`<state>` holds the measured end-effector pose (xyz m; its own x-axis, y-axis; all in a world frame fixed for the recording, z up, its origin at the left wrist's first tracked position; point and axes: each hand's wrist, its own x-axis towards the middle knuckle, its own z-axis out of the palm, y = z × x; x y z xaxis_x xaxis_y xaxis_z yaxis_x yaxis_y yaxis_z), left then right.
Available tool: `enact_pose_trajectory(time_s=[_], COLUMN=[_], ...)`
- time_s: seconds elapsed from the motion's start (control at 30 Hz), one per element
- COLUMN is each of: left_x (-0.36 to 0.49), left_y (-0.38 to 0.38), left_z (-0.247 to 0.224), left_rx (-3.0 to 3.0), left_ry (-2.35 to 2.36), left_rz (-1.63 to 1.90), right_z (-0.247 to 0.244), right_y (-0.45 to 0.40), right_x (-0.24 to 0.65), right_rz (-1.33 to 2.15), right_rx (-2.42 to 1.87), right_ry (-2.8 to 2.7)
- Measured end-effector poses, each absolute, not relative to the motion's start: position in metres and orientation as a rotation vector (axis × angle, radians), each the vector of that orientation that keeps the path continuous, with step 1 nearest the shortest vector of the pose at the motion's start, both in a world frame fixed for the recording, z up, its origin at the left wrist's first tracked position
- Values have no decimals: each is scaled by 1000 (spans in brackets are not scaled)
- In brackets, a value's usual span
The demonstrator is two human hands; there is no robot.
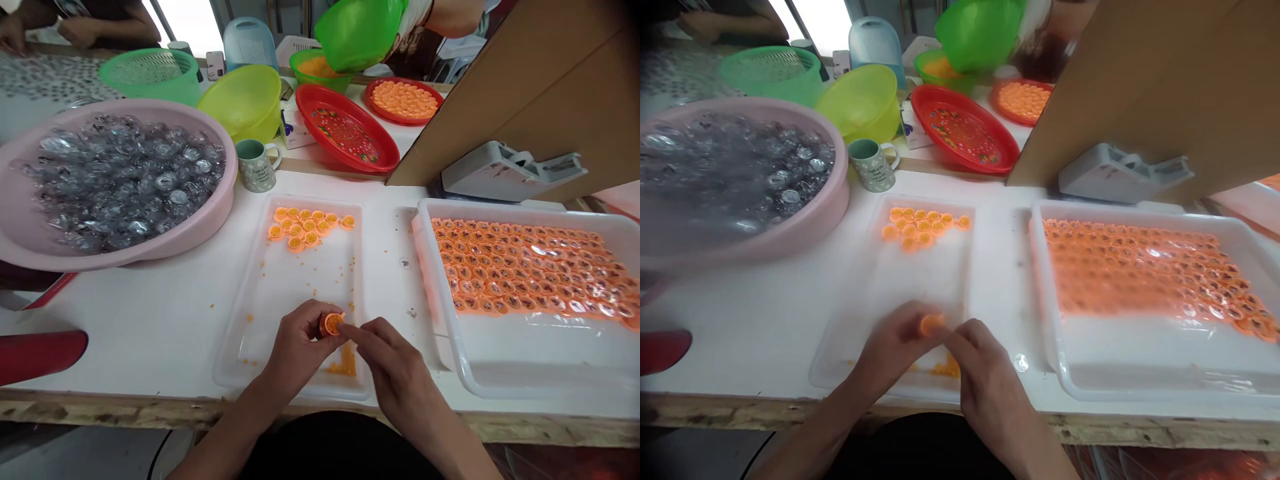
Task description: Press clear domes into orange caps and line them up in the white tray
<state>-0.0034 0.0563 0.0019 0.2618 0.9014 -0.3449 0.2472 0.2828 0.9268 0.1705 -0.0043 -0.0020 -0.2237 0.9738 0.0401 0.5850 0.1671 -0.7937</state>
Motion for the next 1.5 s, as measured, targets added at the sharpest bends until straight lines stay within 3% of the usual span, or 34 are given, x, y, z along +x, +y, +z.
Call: enact_pose_trajectory(time_s=[0.27,0.5,0.73,0.9,1.17,1.5], left_x=[-28,-31,-28,-33,-32,-26], left_y=[55,57,53,54,57,54], left_z=[0,3,-6,-3,-3,-9], left_rx=[1195,1049,1210,1148,857,843], left_ry=[1372,1155,1268,1290,996,1053], left_rz=[549,579,628,586,643,670], right_z=[-26,-12,-11,-20,-5,-10], right_y=[-1,11,5,-2,13,13], right_x=[165,157,152,159,157,157], right_rz=[830,993,889,815,1327,1482], right_rx=[-1528,-1574,-1467,-1609,-1501,-1477], right_ry=[-1822,-1583,-1920,-1734,-1155,-827])
